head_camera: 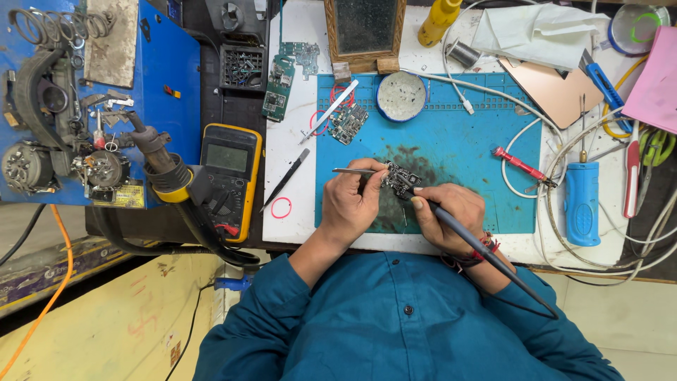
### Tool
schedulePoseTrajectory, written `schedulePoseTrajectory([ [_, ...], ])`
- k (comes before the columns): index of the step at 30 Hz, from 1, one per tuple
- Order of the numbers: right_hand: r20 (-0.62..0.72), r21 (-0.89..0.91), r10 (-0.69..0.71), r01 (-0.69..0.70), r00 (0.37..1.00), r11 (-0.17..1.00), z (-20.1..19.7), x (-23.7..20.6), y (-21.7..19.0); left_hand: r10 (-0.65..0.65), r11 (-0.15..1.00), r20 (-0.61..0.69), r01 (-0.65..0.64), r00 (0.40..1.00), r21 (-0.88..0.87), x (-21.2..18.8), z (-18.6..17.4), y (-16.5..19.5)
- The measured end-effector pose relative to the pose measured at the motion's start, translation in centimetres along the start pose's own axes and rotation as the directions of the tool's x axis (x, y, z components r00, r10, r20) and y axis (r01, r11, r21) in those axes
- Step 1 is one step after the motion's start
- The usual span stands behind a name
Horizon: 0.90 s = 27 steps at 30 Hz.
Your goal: The person solders components on a small circuit board at a cluttered electronics workbench. They hold the board steady with tweezers in one hand while applying a soldering iron to the board with the other, repeatedly repositioning the board and working on different points across its surface.
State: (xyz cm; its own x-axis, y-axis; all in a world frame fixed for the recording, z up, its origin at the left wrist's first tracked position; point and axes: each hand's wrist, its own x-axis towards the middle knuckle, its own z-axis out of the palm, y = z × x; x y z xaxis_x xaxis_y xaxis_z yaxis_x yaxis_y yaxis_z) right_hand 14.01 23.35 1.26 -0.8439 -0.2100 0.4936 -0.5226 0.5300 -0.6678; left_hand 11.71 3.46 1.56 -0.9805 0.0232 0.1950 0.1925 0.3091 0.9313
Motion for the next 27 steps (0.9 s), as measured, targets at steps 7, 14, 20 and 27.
schedulePoseTrajectory([
  [7, -0.016, -0.026, 0.028, -0.028, 0.999, 0.999, -0.23, -0.11, -0.01, 0.008, 1.0, -0.006, -0.008, 1.0, -0.027, -0.17, 0.08, -0.01],
  [14, -0.056, -0.031, 0.036, -0.038, 0.998, 0.999, -0.62, 0.11, -0.63, -0.012, 0.999, 0.003, 0.012, 1.0, -0.052, -0.29, 0.13, 0.05],
  [20, -0.044, -0.015, 0.031, -0.031, 0.999, 0.999, -0.5, 0.36, -0.49, -0.017, 1.0, 0.008, 0.017, 1.0, -0.027, -0.09, 0.2, 0.1],
  [27, -0.03, -0.007, 0.048, -0.048, 0.998, 0.999, -0.45, 0.16, -0.67, -0.01, 1.0, 0.0, 0.01, 1.0, -0.009, -0.32, 0.2, 0.24],
])
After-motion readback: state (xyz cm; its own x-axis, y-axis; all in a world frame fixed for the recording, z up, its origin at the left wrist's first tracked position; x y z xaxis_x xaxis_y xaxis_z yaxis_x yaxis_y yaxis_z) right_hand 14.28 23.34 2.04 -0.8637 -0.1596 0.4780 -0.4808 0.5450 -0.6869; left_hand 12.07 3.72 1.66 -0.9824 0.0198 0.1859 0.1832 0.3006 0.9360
